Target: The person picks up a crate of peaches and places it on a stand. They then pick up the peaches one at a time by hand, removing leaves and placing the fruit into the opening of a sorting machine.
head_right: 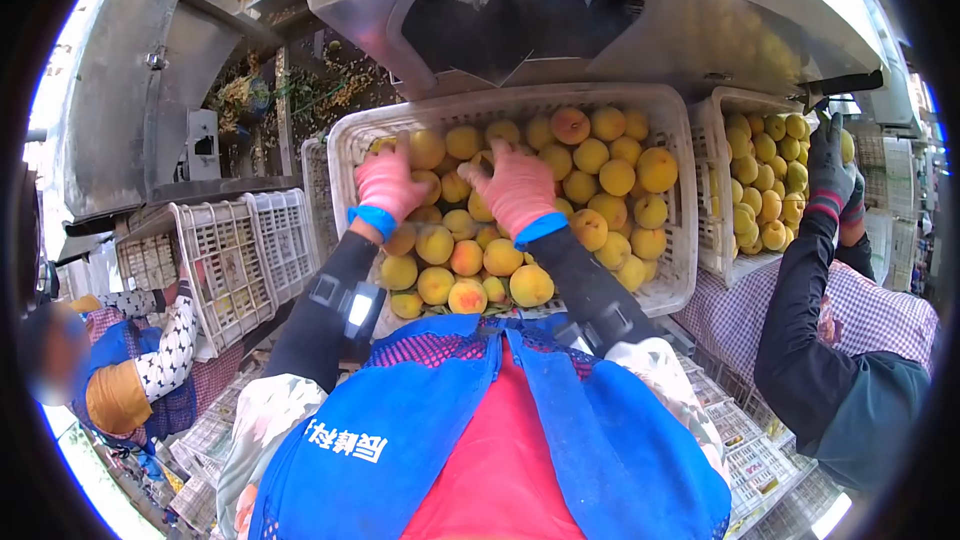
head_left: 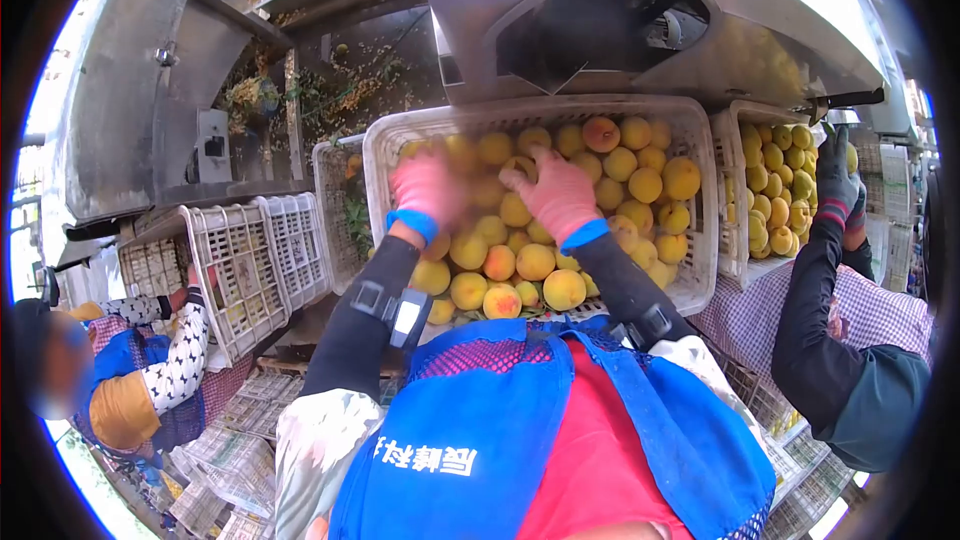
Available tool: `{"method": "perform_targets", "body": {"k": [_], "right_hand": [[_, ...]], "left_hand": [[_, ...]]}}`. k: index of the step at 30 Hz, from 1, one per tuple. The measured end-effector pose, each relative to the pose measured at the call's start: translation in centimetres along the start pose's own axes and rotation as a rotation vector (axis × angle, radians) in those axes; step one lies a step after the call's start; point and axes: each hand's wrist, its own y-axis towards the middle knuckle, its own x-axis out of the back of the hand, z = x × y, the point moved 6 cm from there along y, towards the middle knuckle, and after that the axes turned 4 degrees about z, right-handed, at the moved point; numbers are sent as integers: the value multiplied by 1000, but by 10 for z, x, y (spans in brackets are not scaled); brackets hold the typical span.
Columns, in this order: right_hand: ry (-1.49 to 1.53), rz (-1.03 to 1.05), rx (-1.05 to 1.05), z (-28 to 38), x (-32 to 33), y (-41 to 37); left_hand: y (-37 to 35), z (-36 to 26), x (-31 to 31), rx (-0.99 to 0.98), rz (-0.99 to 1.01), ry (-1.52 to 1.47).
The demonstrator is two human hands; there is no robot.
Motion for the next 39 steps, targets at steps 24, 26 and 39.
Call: {"method": "perform_targets", "body": {"k": [24,26,39], "right_hand": [[47,-27,-276,-17,-80,16],[275,-89,-193,-22,-74,14],[425,-372,363,56,81,-35]], "left_hand": [[1,2,-47,-278,126,-880],[-1,9,-49,-180,153,-994],[-35,-39,68,-597,416,-1579]]}}
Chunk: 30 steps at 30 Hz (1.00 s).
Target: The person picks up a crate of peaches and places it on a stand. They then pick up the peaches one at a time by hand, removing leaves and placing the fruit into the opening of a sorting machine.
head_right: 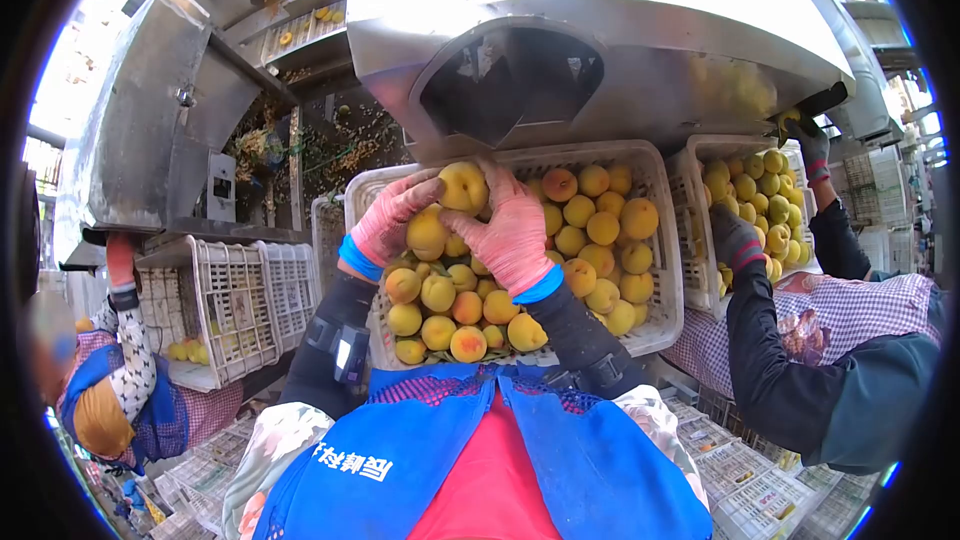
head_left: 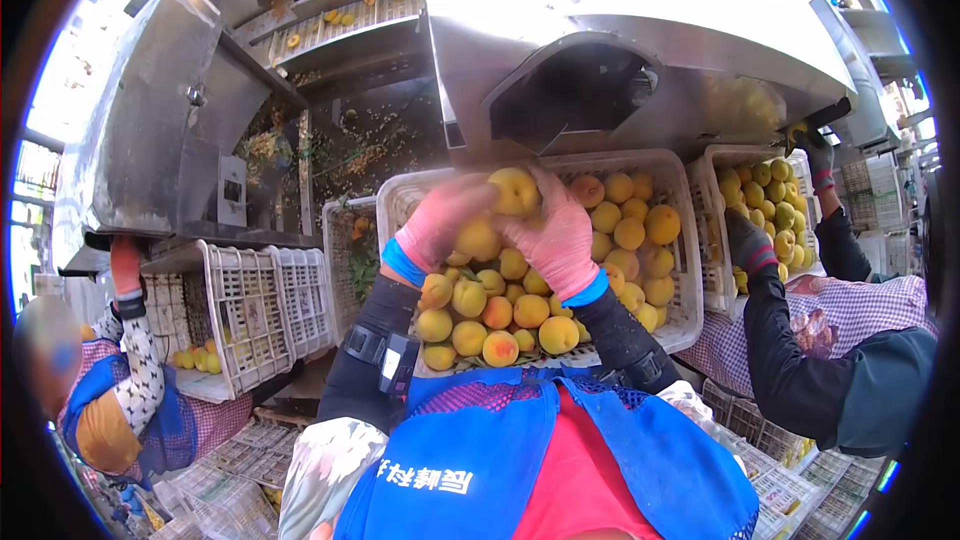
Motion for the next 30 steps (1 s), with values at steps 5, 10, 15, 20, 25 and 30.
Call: {"method": "perform_targets", "body": {"k": [5,10,15,20,25,30], "right_hand": [[-239,-299,161,9,23,28],[-572,-488,245,-12,15,97],[-367,-405,227,17,49,107],[-205,-14,334,35,12,20],[459,344,-54,16,10,14],[-53,82,243,38,32,7]], "left_hand": [[-9,4,-6,-68,-150,-370],[-3,23,0,-191,-223,114],[-6,9,-25,-286,-276,647],[-1,22,-24,-168,-84,-798],[-28,-10,-49,-207,-110,-119],[-23,-14,-57,-244,38,-572]]}}
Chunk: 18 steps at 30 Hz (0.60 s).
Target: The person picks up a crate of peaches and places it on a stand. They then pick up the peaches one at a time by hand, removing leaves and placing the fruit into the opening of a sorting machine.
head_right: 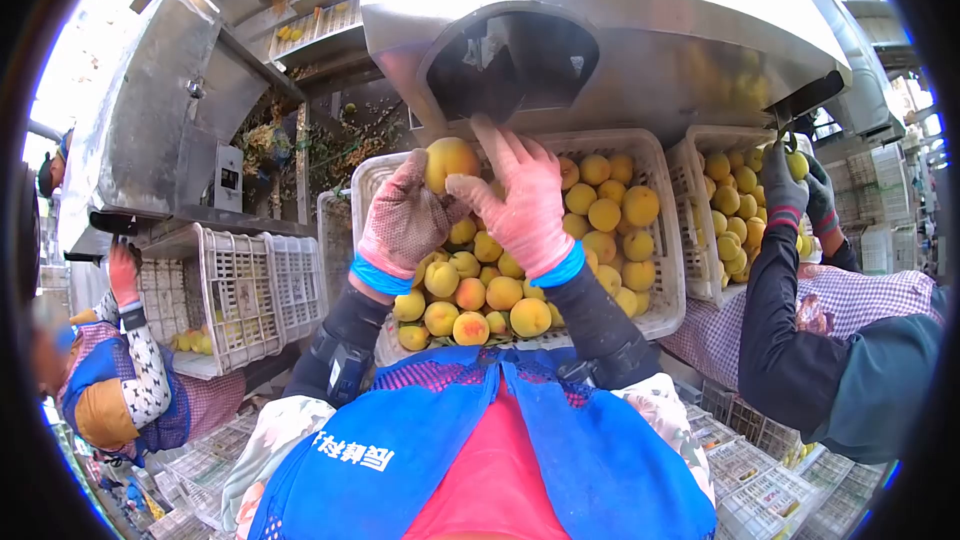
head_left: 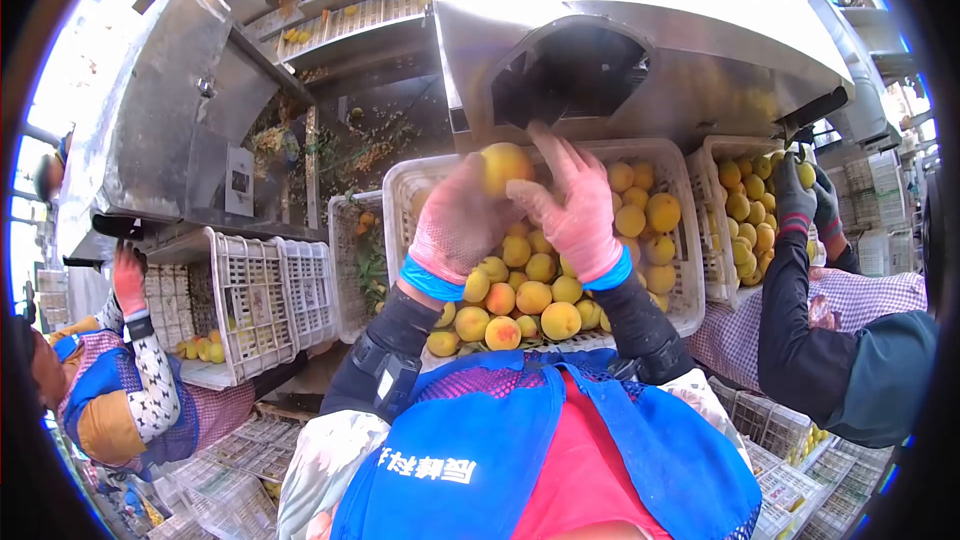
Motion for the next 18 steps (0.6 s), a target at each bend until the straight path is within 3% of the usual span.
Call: {"method": "perform_targets", "body": {"k": [1,3,5,6,8,10,12,13,14,17,18], "right_hand": [[-52,-51,22,2,-6,-6],[-128,-123,7,-2,-15,-6],[-181,-164,-74,-9,-21,-6],[-258,-199,-33,-8,-18,-3],[-235,-227,-29,-14,-16,0],[-277,-261,-31,-20,-16,5],[-385,-304,-43,-28,-13,19],[-498,-222,-102,-33,-11,38],[-609,-137,-158,-45,-11,61],[-509,-253,-24,-83,-7,101],[-472,-303,28,-79,7,97]], "left_hand": [[5,6,2,58,51,-345],[8,5,-6,-160,59,-104],[20,17,3,58,-115,-426],[26,21,9,67,-89,-423],[30,9,23,-71,-140,362],[27,8,45,-28,-193,794],[13,17,73,203,-212,992],[5,25,82,323,-187,1151],[-5,33,83,441,-110,1429],[-46,73,84,841,319,2012],[-62,84,85,746,491,2208]]}}
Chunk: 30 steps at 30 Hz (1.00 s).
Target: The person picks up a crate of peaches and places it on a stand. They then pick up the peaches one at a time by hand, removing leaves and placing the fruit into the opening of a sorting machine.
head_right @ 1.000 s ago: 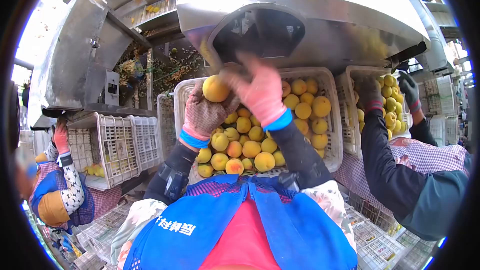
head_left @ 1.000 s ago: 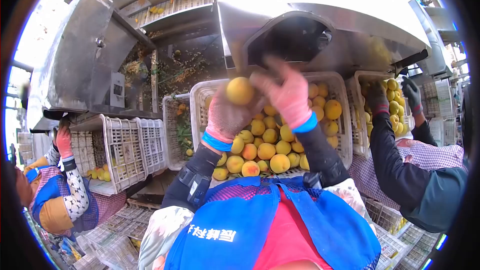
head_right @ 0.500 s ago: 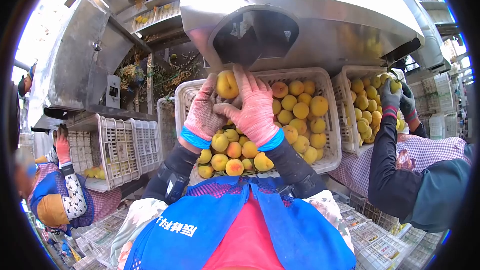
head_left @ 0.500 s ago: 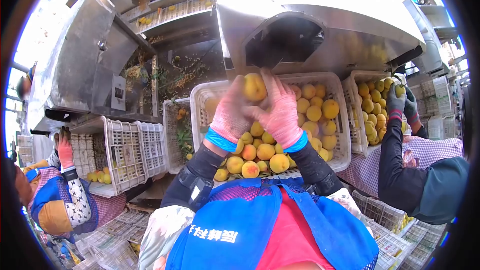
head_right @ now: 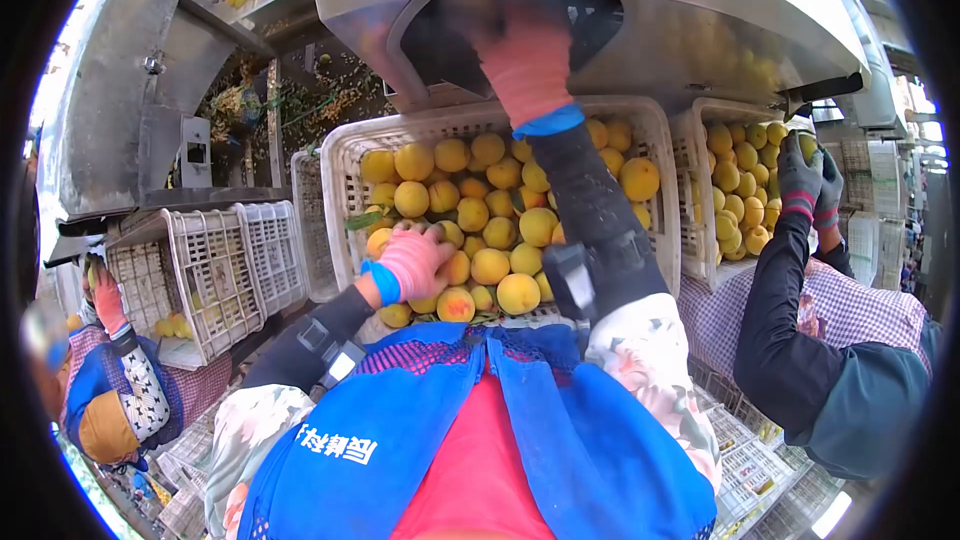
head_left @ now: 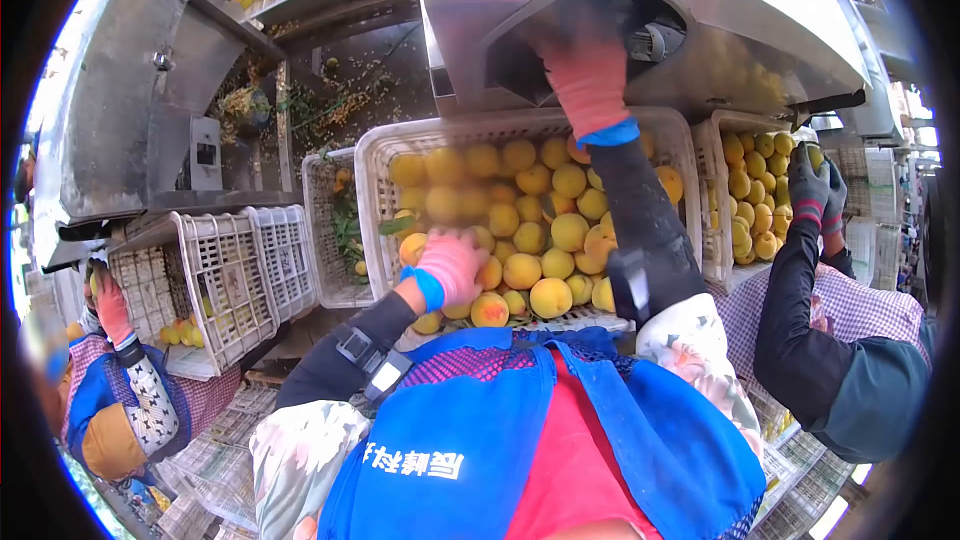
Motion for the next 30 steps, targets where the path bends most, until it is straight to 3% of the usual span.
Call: {"method": "perform_targets", "body": {"k": [3,5,7,10,14,16,17,18,19,20,22,23,25,26,28,30], "right_hand": [[172,-300,-50,14,43,-44],[323,46,-274,1,1,-102],[72,649,-504,-17,-56,-164],[-284,767,-528,-33,-107,-180],[-277,862,-488,-47,-139,-178],[-141,928,-498,-41,-112,-161],[213,955,-627,-41,-102,-158],[576,968,-742,-36,-90,-160],[947,961,-848,-26,-81,-161],[1048,975,-739,-14,-73,-157],[1241,992,-508,10,-55,-149],[1193,928,-504,13,-46,-145],[1097,793,-487,22,-24,-133],[901,580,-436,33,5,-122],[631,394,-287,49,18,-131],[379,234,-173,64,24,-136]], "left_hand": [[-12,-5,-10,-27,-46,136],[-4,5,-13,-50,51,145],[3,11,-6,-79,168,149],[9,9,10,-113,292,169],[8,42,24,94,-151,-477],[16,61,9,26,-295,-1444],[20,69,8,-24,-366,-1929],[17,64,21,-165,-381,-2137],[12,57,34,-313,-388,-2339],[9,51,44,-469,-389,-2537],[13,47,52,-597,-513,-2469],[14,44,56,-658,-570,-2428],[-15,23,90,-382,-748,-1729],[-19,19,98,-368,-792,-1685],[2,22,80,-736,-760,-2440],[3,14,82,-584,-906,-2373]]}}
